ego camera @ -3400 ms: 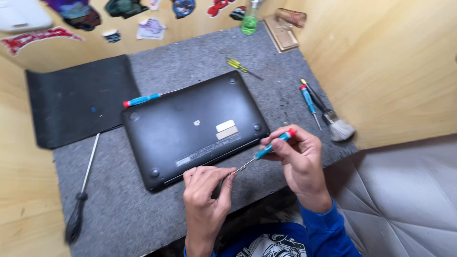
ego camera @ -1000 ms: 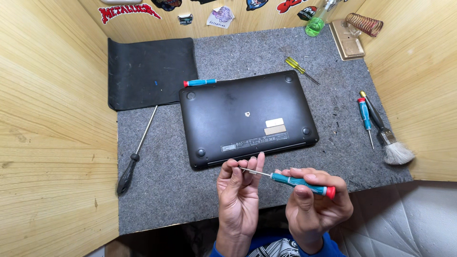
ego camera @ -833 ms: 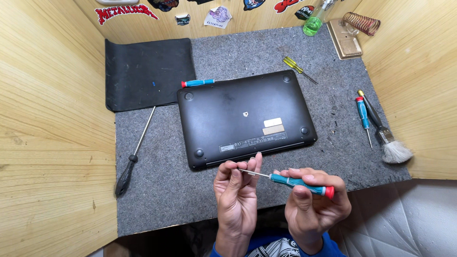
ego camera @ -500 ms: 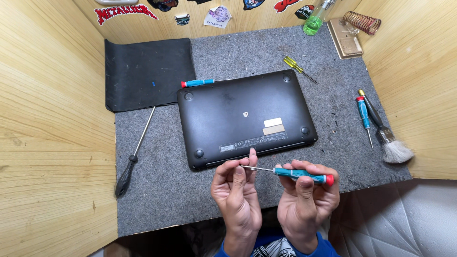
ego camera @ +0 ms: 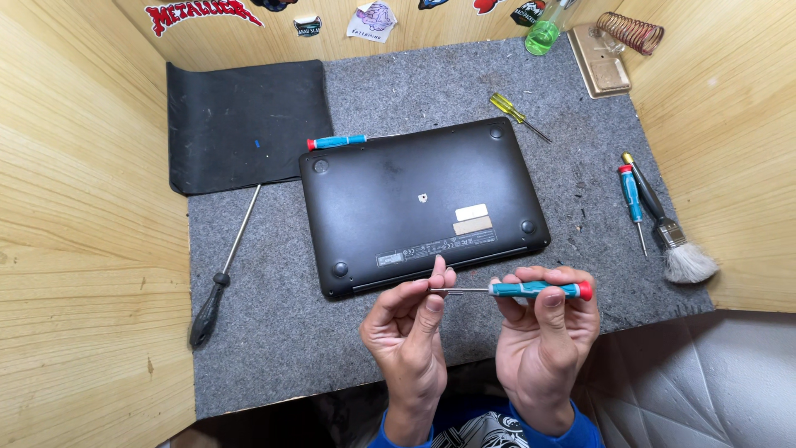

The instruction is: The person uses a screwdriver to remove several screws from the back of a laptop. They then place the screws on the table and continue to remove more screws from different locations on the laptop's back panel.

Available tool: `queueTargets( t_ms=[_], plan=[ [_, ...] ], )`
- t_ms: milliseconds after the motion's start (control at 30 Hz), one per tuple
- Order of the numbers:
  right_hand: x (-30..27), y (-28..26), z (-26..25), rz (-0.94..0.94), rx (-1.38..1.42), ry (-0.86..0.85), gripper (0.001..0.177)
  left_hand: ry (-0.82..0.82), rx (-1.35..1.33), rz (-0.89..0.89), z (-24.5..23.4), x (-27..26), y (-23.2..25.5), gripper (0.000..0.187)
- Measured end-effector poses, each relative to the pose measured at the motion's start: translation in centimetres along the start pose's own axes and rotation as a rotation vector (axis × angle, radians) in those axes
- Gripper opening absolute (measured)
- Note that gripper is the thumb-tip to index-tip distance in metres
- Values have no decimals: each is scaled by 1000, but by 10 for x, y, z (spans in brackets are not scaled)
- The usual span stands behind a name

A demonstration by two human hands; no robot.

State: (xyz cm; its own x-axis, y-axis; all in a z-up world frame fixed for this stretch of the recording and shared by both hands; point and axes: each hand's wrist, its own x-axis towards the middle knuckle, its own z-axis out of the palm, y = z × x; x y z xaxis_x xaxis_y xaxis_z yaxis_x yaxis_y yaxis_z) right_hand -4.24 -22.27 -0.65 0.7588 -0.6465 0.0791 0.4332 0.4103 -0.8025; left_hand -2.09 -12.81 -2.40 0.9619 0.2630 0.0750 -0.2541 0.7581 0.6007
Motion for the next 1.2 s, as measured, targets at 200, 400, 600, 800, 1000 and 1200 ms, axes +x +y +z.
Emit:
queueTargets(
  t_ms=[200, 400, 600, 800, 1000, 1200],
  plan=[
    [8, -3, -7, 7, 23, 9, 22, -50, 27, -76, 4, 6, 3, 25],
    [47, -10, 15, -128, -137, -36, 17, 34, 373, -96, 11, 24, 16, 25],
    [96, 0, 48, -335, -652, -341, 11, 90, 716, 83, 3, 34, 26, 14],
    [96, 16, 59, -313, -711, -363, 9, 97, 714, 55, -2, 37, 25, 14],
    [97, 16, 62, -338, -826, -364, 9, 91, 676, 48, -7, 39, 25, 13],
    [93, 9, 73, -445, -907, -441, 11, 62, 681, 43, -6, 43, 30, 11]
  ],
)
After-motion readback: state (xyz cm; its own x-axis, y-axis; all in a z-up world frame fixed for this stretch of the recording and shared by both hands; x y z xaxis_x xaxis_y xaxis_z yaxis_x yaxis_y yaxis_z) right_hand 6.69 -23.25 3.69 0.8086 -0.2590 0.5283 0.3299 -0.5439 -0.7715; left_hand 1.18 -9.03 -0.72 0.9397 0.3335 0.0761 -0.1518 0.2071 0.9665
